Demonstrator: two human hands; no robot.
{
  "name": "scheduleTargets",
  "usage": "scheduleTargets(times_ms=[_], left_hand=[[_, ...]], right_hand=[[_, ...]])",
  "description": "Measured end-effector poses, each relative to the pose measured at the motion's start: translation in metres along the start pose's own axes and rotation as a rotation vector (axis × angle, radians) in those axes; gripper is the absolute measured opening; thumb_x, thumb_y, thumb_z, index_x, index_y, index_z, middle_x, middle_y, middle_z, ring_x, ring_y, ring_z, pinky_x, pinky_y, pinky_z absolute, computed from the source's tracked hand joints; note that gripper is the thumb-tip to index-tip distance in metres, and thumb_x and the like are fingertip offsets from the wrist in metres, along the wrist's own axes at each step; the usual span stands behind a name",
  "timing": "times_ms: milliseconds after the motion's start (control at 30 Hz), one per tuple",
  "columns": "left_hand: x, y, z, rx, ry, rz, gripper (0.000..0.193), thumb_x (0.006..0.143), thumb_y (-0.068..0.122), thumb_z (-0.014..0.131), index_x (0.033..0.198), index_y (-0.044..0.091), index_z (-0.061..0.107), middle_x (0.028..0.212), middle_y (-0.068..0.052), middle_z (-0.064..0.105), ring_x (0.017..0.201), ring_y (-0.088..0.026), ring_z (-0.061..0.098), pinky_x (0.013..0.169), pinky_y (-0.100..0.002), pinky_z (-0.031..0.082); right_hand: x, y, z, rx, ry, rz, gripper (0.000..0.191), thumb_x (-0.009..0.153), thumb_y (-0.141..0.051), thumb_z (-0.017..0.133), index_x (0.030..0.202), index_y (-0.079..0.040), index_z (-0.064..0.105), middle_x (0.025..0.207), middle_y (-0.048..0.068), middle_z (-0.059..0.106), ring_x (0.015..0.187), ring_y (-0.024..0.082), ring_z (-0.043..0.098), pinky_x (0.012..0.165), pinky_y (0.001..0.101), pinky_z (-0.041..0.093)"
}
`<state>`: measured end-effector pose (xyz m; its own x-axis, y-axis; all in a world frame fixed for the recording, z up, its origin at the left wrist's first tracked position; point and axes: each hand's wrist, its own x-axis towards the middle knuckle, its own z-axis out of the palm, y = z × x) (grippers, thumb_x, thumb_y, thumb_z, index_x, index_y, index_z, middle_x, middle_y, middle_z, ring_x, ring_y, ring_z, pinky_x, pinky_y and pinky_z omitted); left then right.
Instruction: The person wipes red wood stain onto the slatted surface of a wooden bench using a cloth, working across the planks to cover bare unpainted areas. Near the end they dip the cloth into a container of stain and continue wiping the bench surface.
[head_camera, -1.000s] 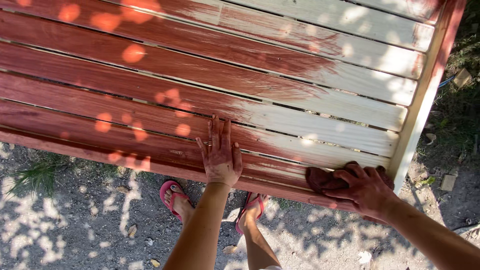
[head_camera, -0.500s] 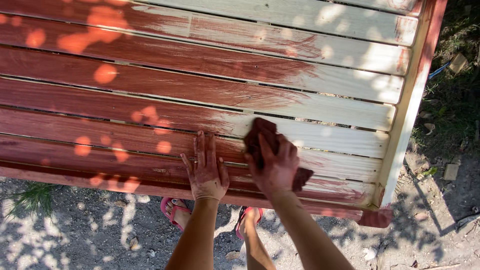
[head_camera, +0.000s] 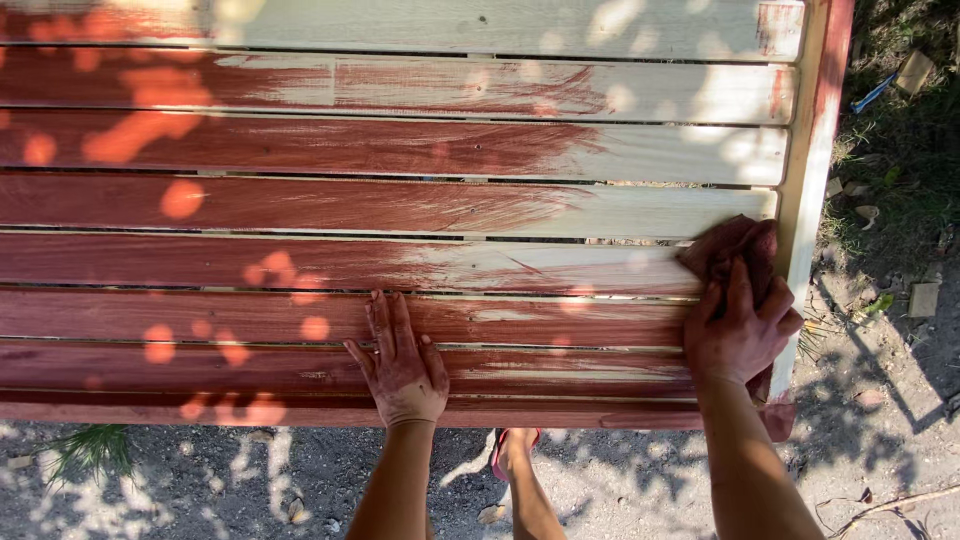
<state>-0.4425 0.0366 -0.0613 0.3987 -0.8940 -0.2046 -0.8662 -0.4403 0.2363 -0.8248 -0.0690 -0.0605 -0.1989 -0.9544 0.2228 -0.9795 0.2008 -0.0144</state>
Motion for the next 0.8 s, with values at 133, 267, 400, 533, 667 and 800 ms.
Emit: scheduleTargets(times_ms=[133, 267, 400, 533, 667, 800], left_hand=[[0.0, 0.002, 0.001, 0.018, -0.03, 0.008, 0.066, 0.101, 0.03, 0.026, 0.163, 0.01, 0.014, 0.172, -0.01, 0.009, 0.159, -0.025, 0.006, 0.123, -0.062, -0.001], [0.001, -0.001, 0.003, -0.012, 0.015, -0.017, 0.069, 0.101, 0.028, 0.029, 0.164, 0.006, 0.013, 0.172, -0.012, 0.01, 0.159, -0.028, 0.007, 0.124, -0.063, 0.0], [0.001, -0.004, 0.003, -0.053, 0.126, 0.002, 0.085, 0.091, 0.04, 0.041, 0.16, 0.001, 0.009, 0.166, -0.016, 0.011, 0.154, -0.031, 0.009, 0.118, -0.064, 0.0], [0.001, -0.003, 0.002, -0.066, 0.073, -0.047, 0.07, 0.101, 0.027, 0.031, 0.164, 0.006, 0.009, 0.172, -0.014, 0.012, 0.16, -0.029, 0.01, 0.124, -0.064, -0.002], [0.002, 0.0, 0.001, -0.044, 0.048, -0.054, 0.068, 0.102, 0.028, 0.027, 0.164, 0.006, 0.01, 0.172, -0.013, 0.011, 0.159, -0.029, 0.01, 0.123, -0.064, -0.003], [0.003, 0.001, -0.001, -0.025, 0.017, -0.031, 0.067, 0.102, 0.028, 0.024, 0.163, 0.005, 0.01, 0.172, -0.014, 0.01, 0.158, -0.03, 0.009, 0.122, -0.063, -0.003]], right_hand=[[-0.011, -0.081, -0.004, 0.076, -0.062, 0.179, 0.047, 0.102, -0.036, 0.064, 0.146, -0.02, 0.067, 0.142, 0.024, 0.048, 0.116, 0.048, 0.047, 0.077, 0.0579, 0.052], [-0.035, -0.246, -0.022, 0.031, -0.527, -0.228, 0.052, 0.102, -0.043, 0.047, 0.153, -0.032, 0.043, 0.145, 0.013, 0.046, 0.124, 0.041, 0.047, 0.096, 0.0605, 0.048], [-0.036, -0.346, -0.023, 0.132, -0.597, -0.908, 0.051, 0.095, -0.037, 0.055, 0.145, -0.04, 0.047, 0.161, 0.003, 0.03, 0.143, 0.039, 0.034, 0.11, 0.0643, 0.035], [-0.005, -0.28, -0.017, 0.219, -0.554, -0.981, 0.052, 0.09, -0.048, 0.061, 0.141, -0.041, 0.053, 0.151, 0.007, 0.04, 0.133, 0.038, 0.044, 0.104, 0.0612, 0.042], [0.035, -0.143, -0.023, 0.305, -0.038, -0.699, 0.039, 0.083, -0.034, 0.076, 0.121, -0.029, 0.076, 0.134, 0.006, 0.062, 0.118, 0.033, 0.056, 0.092, 0.0453, 0.055], [0.06, -0.083, -0.027, 0.228, 0.102, -0.459, 0.039, 0.087, -0.024, 0.075, 0.125, -0.024, 0.074, 0.133, 0.01, 0.06, 0.117, 0.035, 0.055, 0.099, 0.0479, 0.053]])
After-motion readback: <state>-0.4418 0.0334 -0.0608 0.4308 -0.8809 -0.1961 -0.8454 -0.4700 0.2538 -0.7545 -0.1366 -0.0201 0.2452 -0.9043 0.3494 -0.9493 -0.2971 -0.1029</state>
